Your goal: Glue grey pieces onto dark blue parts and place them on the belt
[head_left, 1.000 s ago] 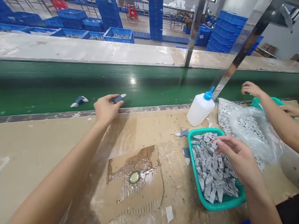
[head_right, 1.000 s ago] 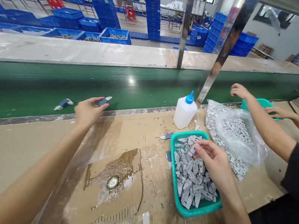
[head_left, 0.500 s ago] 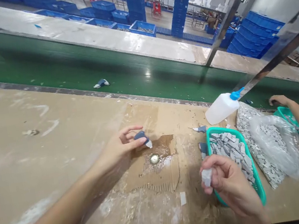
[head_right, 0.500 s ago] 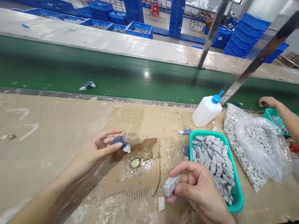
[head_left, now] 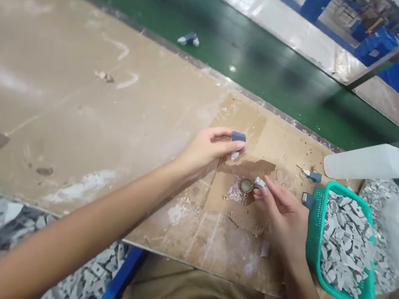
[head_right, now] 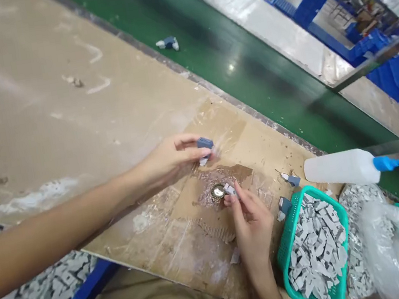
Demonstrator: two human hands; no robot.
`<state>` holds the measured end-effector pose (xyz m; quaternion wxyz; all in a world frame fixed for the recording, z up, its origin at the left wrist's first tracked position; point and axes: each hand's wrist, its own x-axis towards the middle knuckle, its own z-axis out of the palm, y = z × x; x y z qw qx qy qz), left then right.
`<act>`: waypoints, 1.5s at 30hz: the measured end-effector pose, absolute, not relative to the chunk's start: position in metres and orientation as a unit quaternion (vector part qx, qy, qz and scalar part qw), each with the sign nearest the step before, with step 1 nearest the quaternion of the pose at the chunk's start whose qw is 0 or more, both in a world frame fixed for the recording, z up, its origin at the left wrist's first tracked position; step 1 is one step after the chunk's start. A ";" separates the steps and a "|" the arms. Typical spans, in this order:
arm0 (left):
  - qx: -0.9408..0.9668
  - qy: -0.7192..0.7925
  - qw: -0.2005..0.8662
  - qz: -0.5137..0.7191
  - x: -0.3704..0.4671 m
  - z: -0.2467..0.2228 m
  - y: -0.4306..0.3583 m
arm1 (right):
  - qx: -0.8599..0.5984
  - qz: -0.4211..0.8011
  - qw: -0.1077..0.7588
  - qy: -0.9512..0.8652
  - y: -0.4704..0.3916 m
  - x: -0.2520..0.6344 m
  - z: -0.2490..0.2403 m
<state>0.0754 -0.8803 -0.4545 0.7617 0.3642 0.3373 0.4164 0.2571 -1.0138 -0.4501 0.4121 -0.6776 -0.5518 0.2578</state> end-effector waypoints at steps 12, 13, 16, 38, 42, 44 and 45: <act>0.442 0.284 0.749 0.402 0.065 -0.457 -0.879 | -0.608 -0.003 0.287 -0.740 -1.017 0.255 -0.465; 0.454 0.287 0.743 0.400 0.064 -0.457 -0.880 | -0.602 -0.004 0.291 -0.744 -1.017 0.255 -0.465; 0.483 0.303 0.721 0.394 0.061 -0.455 -0.882 | -0.592 -0.009 0.303 -0.747 -1.018 0.254 -0.466; 0.472 0.270 0.772 0.330 0.076 -0.457 -0.898 | -0.621 0.049 0.494 -0.607 -1.019 0.250 -0.456; 0.452 0.244 0.804 0.300 0.083 -0.455 -0.911 | -0.578 0.059 0.530 -0.617 -1.017 0.252 -0.452; 0.450 0.240 0.810 0.290 0.084 -0.455 -0.915 | -0.572 0.068 0.528 -0.624 -1.017 0.252 -0.451; 0.454 0.239 0.809 0.288 0.085 -0.455 -0.916 | -0.570 0.073 0.526 -0.627 -1.018 0.252 -0.450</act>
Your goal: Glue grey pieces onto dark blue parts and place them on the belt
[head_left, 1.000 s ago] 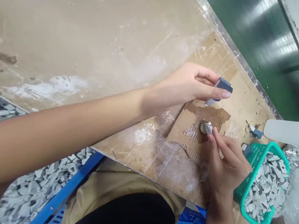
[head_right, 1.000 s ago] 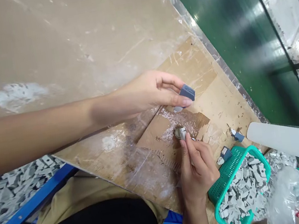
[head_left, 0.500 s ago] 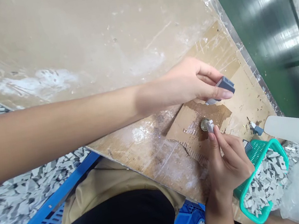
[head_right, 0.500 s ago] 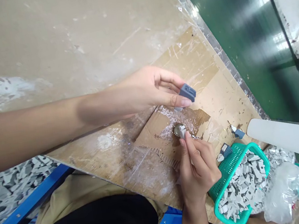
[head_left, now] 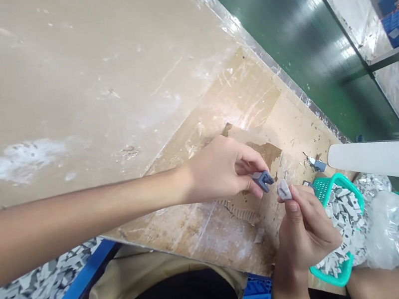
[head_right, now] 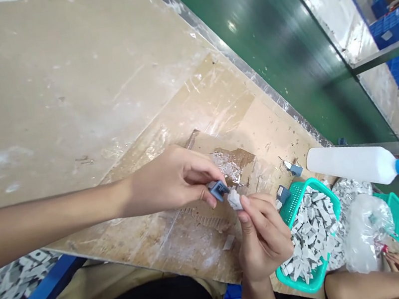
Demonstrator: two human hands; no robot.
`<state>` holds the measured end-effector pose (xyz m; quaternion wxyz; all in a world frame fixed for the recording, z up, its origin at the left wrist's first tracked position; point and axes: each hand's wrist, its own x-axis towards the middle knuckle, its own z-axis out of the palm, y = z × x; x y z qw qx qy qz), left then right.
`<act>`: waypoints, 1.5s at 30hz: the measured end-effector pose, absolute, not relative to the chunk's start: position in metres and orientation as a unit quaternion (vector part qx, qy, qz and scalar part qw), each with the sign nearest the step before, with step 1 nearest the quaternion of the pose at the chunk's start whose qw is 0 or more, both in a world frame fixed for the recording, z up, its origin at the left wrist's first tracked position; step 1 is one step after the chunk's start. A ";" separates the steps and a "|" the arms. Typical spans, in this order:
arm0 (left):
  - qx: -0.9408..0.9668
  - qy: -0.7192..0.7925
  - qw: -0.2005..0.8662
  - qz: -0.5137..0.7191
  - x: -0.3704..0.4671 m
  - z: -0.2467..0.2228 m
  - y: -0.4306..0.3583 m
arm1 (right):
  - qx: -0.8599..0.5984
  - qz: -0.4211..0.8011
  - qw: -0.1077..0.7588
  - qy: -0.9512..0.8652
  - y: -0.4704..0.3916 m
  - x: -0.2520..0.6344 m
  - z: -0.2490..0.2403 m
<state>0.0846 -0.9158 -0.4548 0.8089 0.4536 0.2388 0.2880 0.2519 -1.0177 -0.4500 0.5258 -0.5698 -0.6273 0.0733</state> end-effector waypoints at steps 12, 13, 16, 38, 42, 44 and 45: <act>0.626 0.261 0.667 0.310 0.081 -0.453 -0.918 | -0.594 0.098 0.437 -0.668 -1.023 0.249 -0.442; 0.637 0.265 0.650 0.318 0.081 -0.454 -0.919 | -0.599 0.091 0.423 -0.674 -1.024 0.249 -0.441; 0.645 0.278 0.623 0.343 0.082 -0.456 -0.923 | -0.605 0.079 0.394 -0.687 -1.024 0.249 -0.439; 0.515 0.302 0.757 0.266 0.083 -0.461 -0.926 | -0.583 0.100 0.351 -0.726 -1.028 0.240 -0.428; 0.522 0.294 0.754 0.271 0.082 -0.460 -0.924 | -0.581 0.074 0.353 -0.730 -1.030 0.235 -0.431; 0.512 0.286 0.760 0.281 0.082 -0.459 -0.920 | -0.588 0.067 0.356 -0.723 -1.028 0.235 -0.429; 0.503 0.283 0.766 0.283 0.082 -0.458 -0.918 | -0.594 0.065 0.352 -0.720 -1.025 0.236 -0.427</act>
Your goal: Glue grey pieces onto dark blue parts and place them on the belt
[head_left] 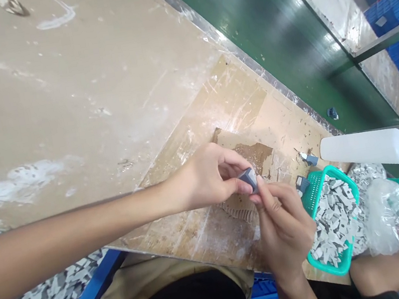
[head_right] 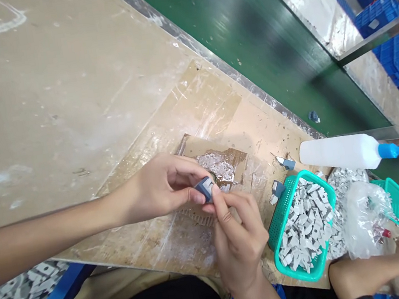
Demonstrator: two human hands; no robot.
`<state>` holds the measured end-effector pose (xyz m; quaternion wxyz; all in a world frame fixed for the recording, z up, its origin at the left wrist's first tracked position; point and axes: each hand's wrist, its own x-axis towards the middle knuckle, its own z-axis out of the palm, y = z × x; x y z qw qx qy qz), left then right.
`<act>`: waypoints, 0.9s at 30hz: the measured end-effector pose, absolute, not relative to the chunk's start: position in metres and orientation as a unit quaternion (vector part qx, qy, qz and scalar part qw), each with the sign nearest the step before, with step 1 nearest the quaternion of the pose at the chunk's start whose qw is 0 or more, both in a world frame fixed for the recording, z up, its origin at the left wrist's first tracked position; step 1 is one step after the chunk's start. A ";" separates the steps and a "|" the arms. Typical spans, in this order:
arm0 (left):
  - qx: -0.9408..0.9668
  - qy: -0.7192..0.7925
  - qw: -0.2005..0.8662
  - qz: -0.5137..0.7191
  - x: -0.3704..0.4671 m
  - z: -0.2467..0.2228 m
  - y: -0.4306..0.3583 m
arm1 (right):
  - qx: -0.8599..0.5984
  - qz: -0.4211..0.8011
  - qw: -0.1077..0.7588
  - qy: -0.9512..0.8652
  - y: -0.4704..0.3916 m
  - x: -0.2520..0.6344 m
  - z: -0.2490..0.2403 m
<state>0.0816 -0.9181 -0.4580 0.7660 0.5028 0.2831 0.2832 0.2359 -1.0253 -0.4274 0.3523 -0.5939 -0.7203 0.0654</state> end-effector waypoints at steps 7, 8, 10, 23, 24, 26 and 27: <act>0.327 0.228 0.897 0.190 0.073 -0.447 -0.910 | -0.572 0.171 0.291 -0.747 -1.008 0.249 -0.414; 0.299 0.223 0.911 0.178 0.073 -0.446 -0.911 | -0.563 0.212 0.294 -0.743 -1.007 0.249 -0.413; 0.248 0.215 0.931 0.162 0.073 -0.444 -0.914 | -0.554 0.275 0.318 -0.718 -1.007 0.246 -0.414; 0.155 0.161 0.964 0.143 0.067 -0.444 -0.920 | -0.516 0.179 0.392 -0.740 -1.008 0.218 -0.414; 0.159 0.160 0.964 0.140 0.067 -0.444 -0.920 | -0.515 0.172 0.389 -0.744 -1.008 0.218 -0.413; 0.167 0.164 0.963 0.132 0.068 -0.445 -0.921 | -0.510 0.171 0.387 -0.749 -1.009 0.219 -0.412; 0.175 0.166 0.962 0.129 0.068 -0.445 -0.920 | -0.506 0.177 0.387 -0.750 -1.011 0.220 -0.411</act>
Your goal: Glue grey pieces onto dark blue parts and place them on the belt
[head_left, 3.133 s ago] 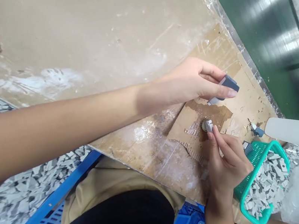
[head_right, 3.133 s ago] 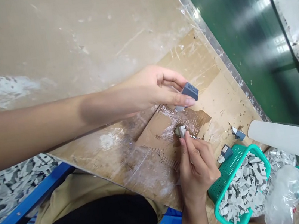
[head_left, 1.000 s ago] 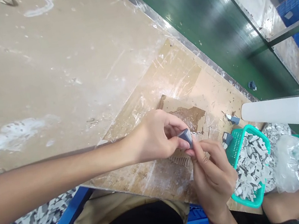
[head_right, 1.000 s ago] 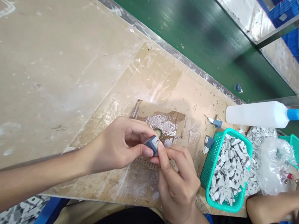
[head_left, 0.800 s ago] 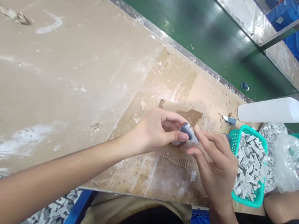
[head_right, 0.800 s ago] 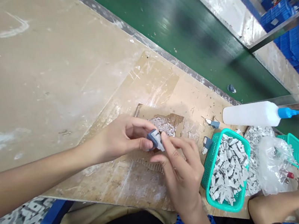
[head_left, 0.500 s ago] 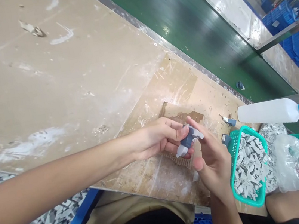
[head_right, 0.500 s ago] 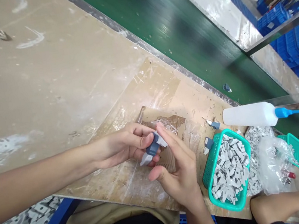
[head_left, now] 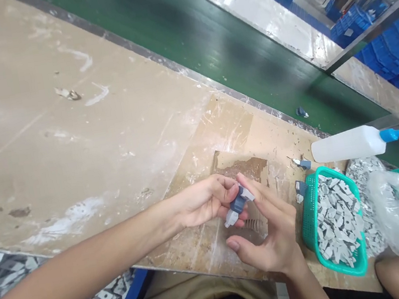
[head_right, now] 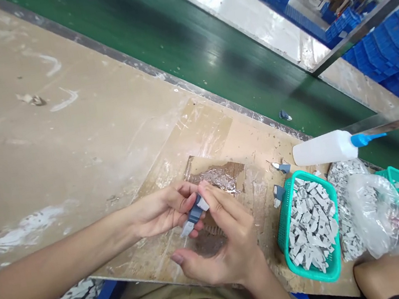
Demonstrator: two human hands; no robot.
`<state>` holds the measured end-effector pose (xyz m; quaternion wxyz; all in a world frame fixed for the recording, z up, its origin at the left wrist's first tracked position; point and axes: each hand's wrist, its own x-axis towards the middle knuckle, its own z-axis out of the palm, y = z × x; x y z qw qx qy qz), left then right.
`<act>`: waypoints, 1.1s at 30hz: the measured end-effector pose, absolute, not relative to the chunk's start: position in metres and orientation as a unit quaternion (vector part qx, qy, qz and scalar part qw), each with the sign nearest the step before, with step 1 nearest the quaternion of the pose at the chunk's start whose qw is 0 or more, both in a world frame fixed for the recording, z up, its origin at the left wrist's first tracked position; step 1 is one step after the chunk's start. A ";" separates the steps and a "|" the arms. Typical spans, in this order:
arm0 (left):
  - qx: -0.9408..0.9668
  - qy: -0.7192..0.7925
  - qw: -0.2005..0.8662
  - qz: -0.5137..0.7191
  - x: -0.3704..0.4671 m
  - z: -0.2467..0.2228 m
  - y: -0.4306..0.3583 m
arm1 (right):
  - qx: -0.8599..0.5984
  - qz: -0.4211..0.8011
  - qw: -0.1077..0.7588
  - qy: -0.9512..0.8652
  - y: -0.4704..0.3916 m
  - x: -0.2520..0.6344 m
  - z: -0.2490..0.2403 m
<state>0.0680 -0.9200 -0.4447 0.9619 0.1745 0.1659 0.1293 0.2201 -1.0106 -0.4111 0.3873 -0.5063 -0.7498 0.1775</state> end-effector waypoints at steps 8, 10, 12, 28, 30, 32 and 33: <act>0.533 0.221 0.749 0.326 0.064 -0.429 -0.921 | -0.535 0.101 0.359 -0.758 -1.045 0.263 -0.415; 0.591 0.214 0.680 0.377 0.062 -0.428 -0.925 | -0.570 0.049 0.391 -0.721 -1.064 0.280 -0.420; 0.605 0.197 0.669 0.385 0.062 -0.430 -0.927 | -0.592 0.006 0.429 -0.683 -1.085 0.297 -0.427; 0.544 0.526 0.561 0.335 0.102 -0.405 -0.876 | -0.778 -0.031 0.264 -0.569 -1.116 0.418 -0.411; 0.590 0.547 0.503 0.316 0.114 -0.395 -0.854 | -0.788 0.006 0.229 -0.571 -1.099 0.417 -0.410; 0.632 0.575 0.428 0.294 0.128 -0.384 -0.829 | -0.803 0.016 0.170 -0.571 -1.082 0.413 -0.410; 0.645 0.591 0.394 0.282 0.135 -0.380 -0.815 | -0.808 0.010 0.136 -0.573 -1.075 0.411 -0.411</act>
